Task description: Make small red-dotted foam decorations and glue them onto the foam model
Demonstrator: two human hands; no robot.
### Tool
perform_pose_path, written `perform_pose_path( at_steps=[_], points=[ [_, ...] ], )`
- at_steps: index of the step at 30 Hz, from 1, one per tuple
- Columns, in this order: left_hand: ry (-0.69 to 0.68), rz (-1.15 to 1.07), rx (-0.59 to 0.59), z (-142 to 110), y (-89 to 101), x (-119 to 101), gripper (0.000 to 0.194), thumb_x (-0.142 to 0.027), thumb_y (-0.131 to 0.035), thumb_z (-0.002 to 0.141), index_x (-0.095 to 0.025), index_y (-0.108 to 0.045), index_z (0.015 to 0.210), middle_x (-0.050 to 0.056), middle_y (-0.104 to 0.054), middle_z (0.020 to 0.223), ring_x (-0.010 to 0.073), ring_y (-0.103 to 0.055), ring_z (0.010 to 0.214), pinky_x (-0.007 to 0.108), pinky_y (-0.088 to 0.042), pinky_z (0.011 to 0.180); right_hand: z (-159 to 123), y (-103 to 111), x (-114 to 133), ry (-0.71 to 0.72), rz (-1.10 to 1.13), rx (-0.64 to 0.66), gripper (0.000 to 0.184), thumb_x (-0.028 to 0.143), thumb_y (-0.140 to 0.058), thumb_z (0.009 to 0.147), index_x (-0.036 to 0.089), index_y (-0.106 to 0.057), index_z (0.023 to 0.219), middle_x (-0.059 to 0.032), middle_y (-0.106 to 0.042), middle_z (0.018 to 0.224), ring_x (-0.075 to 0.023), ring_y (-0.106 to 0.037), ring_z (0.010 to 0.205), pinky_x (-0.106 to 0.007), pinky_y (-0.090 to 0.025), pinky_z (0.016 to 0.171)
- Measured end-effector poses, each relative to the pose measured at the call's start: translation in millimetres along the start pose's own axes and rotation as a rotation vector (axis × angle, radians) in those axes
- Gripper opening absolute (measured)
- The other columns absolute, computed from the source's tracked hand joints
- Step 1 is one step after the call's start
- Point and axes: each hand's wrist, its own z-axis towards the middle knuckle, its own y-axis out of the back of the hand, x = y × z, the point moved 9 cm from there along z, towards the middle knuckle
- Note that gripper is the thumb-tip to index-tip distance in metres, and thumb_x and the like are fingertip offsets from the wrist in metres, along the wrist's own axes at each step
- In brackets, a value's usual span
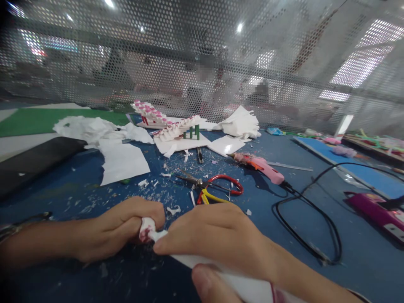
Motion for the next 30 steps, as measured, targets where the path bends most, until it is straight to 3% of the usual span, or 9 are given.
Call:
perform_pose_path(
  at_steps=[6,13,22,26,30],
  points=[
    [0.084,-0.164,-0.03,1,1.6,6,0.02,-0.006,-0.025,0.071,-0.018,-0.036,0.059,-0.005,-0.036,0.055,0.0071,-0.033,0.048,0.017,-0.03,0.047,-2,4,1,-0.046,-0.084,-0.02,0.038,0.035,-0.026,0.084,0.026,-0.062,0.093,-0.0033,-0.067,0.082,-0.0166,-0.064,0.076,-0.024,-0.054,0.064],
    [0.214,-0.396,-0.055,0,-1.0,19,0.018,-0.014,-0.025,0.073,-0.019,-0.035,0.059,-0.006,-0.03,0.049,0.0074,-0.025,0.042,0.018,-0.023,0.038,1,-2,2,0.007,0.018,0.027,0.038,0.033,-0.025,0.085,0.023,-0.059,0.098,-0.0038,-0.067,0.086,-0.014,-0.063,0.083,-0.021,-0.052,0.071],
    [0.224,-0.43,-0.029,2,-3.2,17,0.016,-0.015,-0.027,0.072,-0.019,-0.036,0.06,-0.006,-0.032,0.049,0.0072,-0.025,0.042,0.019,-0.023,0.04,-1,2,3,-0.098,-0.102,0.024,0.033,0.031,-0.03,0.083,0.024,-0.058,0.098,-0.0034,-0.066,0.088,-0.0151,-0.062,0.084,-0.023,-0.052,0.072],
    [0.271,-0.38,-0.072,2,-0.4,22,0.02,-0.016,-0.026,0.078,-0.019,-0.035,0.06,-0.006,-0.033,0.05,0.0073,-0.027,0.044,0.019,-0.024,0.04,1,8,2,-0.06,-0.091,-0.051,0.03,0.027,-0.031,0.082,0.023,-0.056,0.099,-0.0026,-0.066,0.087,-0.0142,-0.063,0.082,-0.022,-0.052,0.07],
    [0.291,-0.537,-0.115,2,-0.1,30,0.019,-0.016,-0.028,0.079,-0.019,-0.031,0.061,-0.008,-0.028,0.047,0.0068,-0.023,0.04,0.02,-0.022,0.04,5,8,-7,-0.027,-0.082,0.014,0.03,0.019,-0.04,0.076,0.021,-0.051,0.103,-0.001,-0.065,0.088,-0.0122,-0.061,0.085,-0.018,-0.049,0.073]
  ],
)
